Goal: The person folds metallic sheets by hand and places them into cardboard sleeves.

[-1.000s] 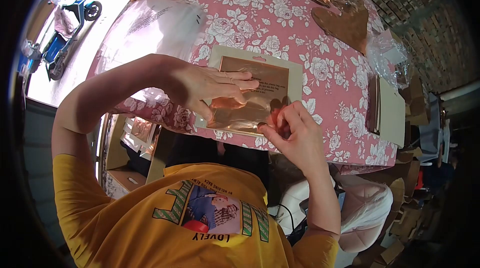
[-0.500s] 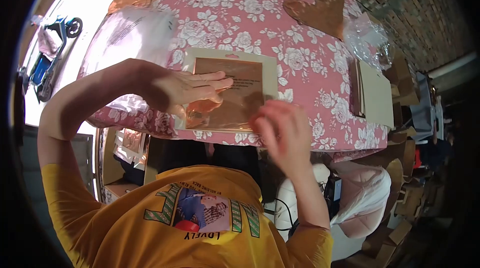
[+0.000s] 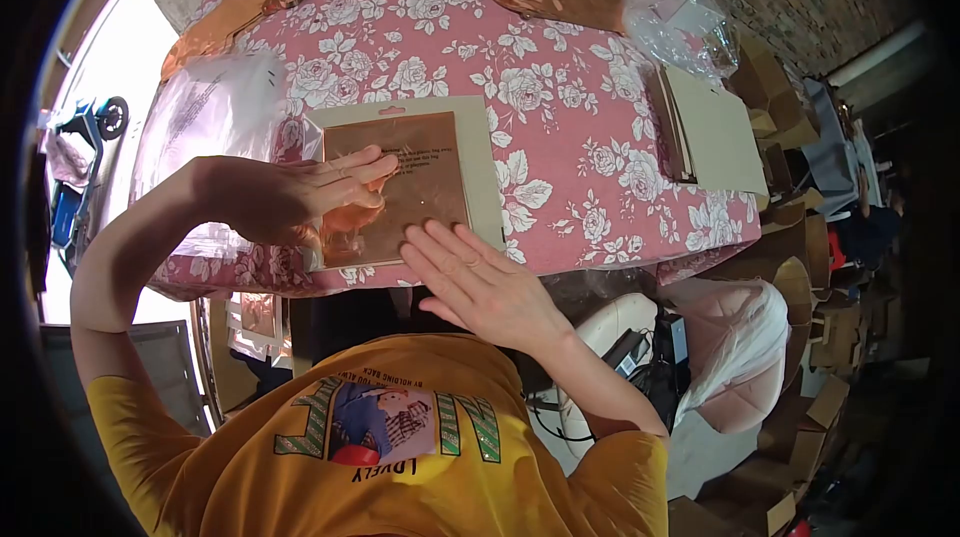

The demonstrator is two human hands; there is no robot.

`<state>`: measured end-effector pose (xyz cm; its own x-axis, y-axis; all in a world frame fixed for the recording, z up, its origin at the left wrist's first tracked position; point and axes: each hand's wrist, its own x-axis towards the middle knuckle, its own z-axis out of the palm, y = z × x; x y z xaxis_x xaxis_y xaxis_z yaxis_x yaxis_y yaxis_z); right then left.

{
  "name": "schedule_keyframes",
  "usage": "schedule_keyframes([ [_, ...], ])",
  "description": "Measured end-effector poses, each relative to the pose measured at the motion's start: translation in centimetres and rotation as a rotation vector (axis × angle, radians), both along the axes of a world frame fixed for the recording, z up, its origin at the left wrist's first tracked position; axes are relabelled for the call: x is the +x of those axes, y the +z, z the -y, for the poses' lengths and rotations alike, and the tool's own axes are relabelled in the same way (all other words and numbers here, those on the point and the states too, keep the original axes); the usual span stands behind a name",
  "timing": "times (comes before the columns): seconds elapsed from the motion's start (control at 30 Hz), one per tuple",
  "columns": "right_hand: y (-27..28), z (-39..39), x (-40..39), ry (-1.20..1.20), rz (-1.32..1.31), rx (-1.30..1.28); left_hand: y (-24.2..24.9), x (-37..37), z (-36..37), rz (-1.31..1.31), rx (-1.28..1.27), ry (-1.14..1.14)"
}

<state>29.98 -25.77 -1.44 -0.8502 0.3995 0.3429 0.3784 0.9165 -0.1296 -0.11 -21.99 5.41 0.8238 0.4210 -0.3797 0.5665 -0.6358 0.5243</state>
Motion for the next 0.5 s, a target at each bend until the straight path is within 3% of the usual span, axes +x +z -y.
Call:
schedule_keyframes([
  [0.4,-1.6,0.5,3.7,-0.227,-0.083,0.061,-2.2,-1.2,-0.1,0.146,0.047,-0.018],
  [0.5,-1.8,0.5,3.7,-0.240,-0.076,0.079,0.9,1.1,1.4,-0.096,-0.012,0.207],
])
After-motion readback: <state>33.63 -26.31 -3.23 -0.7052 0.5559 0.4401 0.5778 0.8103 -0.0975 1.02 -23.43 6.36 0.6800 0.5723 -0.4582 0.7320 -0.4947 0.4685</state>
